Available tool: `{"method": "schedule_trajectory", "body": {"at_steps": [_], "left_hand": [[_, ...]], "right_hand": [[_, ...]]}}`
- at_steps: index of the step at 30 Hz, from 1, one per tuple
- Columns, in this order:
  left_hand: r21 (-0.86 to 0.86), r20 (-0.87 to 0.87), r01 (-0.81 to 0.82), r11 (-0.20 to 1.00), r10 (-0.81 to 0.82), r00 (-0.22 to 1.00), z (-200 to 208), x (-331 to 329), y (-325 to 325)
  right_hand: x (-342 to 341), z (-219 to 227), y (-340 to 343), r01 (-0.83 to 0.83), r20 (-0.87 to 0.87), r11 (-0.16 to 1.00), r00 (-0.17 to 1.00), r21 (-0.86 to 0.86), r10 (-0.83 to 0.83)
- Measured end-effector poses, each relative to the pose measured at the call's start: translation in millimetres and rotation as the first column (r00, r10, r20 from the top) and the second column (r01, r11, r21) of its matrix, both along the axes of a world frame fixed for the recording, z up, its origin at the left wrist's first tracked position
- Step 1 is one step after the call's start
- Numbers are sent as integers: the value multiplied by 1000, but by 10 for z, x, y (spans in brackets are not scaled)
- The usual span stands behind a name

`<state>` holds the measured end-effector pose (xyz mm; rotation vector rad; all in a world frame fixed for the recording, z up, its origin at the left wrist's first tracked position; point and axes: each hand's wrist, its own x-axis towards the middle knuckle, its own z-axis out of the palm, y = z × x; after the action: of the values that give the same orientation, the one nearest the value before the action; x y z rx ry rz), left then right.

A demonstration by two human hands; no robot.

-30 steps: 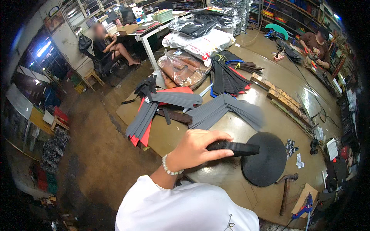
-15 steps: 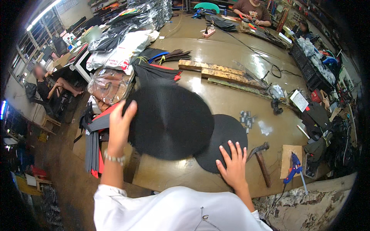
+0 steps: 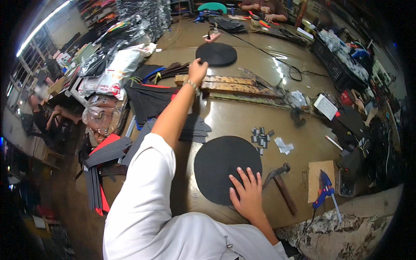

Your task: The person measures and cuts a black strap using a wooden ruler and a cutting tool on a workbench. They then repeatedly place and align multiple black fabric pieces along the ruler, adjusting their positions by hand.

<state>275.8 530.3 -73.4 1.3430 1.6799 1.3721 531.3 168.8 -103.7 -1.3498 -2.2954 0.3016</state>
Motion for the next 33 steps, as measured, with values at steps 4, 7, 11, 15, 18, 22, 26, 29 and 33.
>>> {"method": "schedule_trajectory", "body": {"at_steps": [4,7,11,15,18,22,26,29,33], "left_hand": [[3,-914,325,946,-130,383,-322,7,-347],[-87,-900,287,954,-199,388,-315,-16,-407],[67,-867,290,955,-88,490,-398,42,-470],[175,-862,258,950,22,507,-484,92,-639],[54,-888,224,973,-55,457,-308,149,-839],[329,-750,403,854,-23,661,-31,267,-1780],[168,-405,193,967,-111,908,-79,204,-3214],[-44,-439,97,994,-106,892,-237,329,-3727],[-40,-509,143,989,-144,849,-367,498,-3897]], "right_hand": [[11,-26,-1,-4,16,1000,1000,18,3],[11,-36,-17,-20,31,1000,999,18,19],[-10,-33,-11,0,21,1000,1000,14,0],[-26,-14,-40,10,46,1000,999,0,-10],[-30,-27,-55,13,65,1000,998,11,-13],[1,-20,-27,145,-135,989,981,31,-140],[94,89,87,390,-109,919,917,53,-383],[164,193,257,432,93,901,896,31,-433],[105,247,384,337,213,933,910,124,-357]]}}
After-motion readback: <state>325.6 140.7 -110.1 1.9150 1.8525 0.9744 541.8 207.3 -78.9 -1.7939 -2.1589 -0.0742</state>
